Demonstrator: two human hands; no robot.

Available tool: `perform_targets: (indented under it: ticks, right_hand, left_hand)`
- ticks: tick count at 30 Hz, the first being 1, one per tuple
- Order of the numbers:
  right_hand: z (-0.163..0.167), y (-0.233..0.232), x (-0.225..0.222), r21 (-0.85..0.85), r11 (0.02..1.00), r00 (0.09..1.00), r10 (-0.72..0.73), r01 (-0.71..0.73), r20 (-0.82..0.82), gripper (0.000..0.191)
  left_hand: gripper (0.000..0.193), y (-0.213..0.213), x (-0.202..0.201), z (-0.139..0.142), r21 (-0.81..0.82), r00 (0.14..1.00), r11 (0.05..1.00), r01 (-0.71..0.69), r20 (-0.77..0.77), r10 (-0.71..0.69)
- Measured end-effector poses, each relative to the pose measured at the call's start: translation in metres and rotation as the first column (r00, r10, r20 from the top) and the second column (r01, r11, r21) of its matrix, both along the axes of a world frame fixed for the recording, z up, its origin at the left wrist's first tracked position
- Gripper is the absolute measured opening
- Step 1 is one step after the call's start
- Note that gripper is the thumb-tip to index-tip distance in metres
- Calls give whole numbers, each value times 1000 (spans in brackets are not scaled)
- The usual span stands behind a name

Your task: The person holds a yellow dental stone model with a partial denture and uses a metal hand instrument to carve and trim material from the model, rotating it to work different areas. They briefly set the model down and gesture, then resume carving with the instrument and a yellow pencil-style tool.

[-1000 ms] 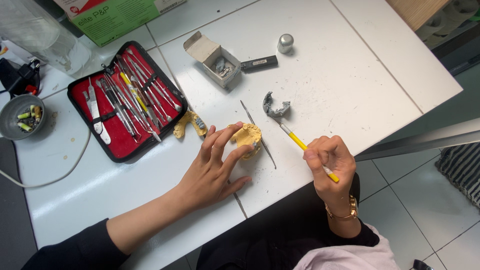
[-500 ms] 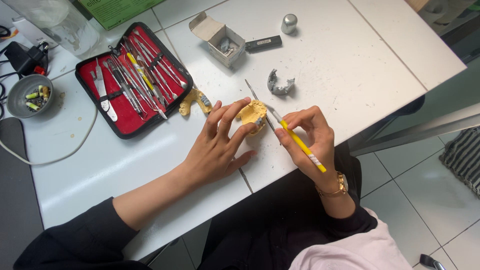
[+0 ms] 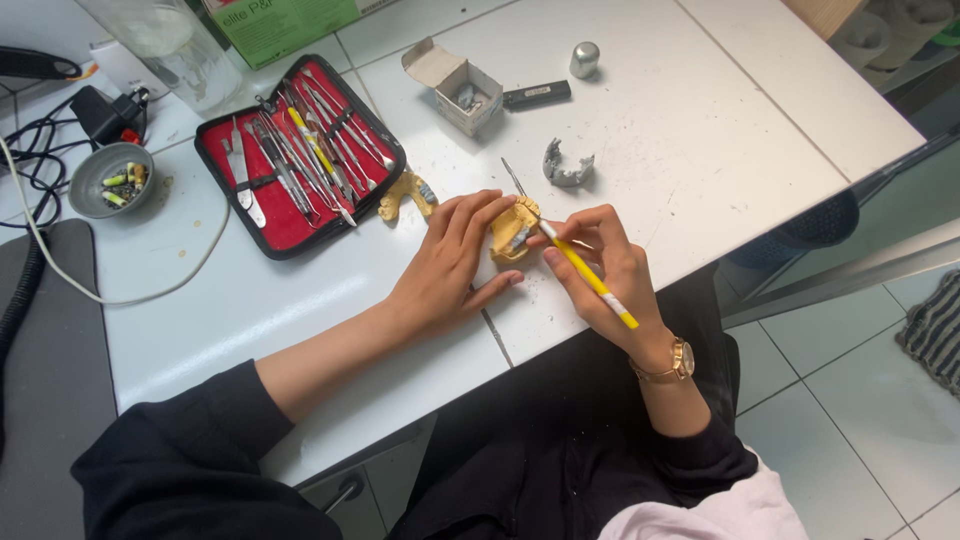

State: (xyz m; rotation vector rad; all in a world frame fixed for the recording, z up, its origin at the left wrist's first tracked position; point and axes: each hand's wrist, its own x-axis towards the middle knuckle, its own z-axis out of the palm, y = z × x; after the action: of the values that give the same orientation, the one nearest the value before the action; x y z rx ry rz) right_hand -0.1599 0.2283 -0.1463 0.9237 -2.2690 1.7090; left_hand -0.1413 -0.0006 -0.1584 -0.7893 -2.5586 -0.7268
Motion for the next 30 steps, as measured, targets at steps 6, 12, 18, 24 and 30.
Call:
perform_targets:
  ticks: [6,12,18,24,30]
  right_hand:
    - [-7,-3,2,-28,999,1000,-19,19,-3,21]
    - [-8,-7,-4,40,999,997,-10,7,72,18]
    - [-3,-18,-2,-114,991,995,62,-71,-79,18]
    - [-7,-30,5,-37,997,985,66,-72,-157,18]
    - [-11,-31,6,12,999,960,54,-53,-274,17]
  left_hand:
    - [86,-10,-5,-3,53,996,999,-7,85,3]
    - [71,-18,-12,0,78,990,997,9,137,-19]
    - [72,-22,-18,3,67,994,996,54,96,-60]
    - [69,-26,-18,3,100,990,993,55,127,-68]
    - [71,-26,-16,-3,101,993,995,22,116,-34]
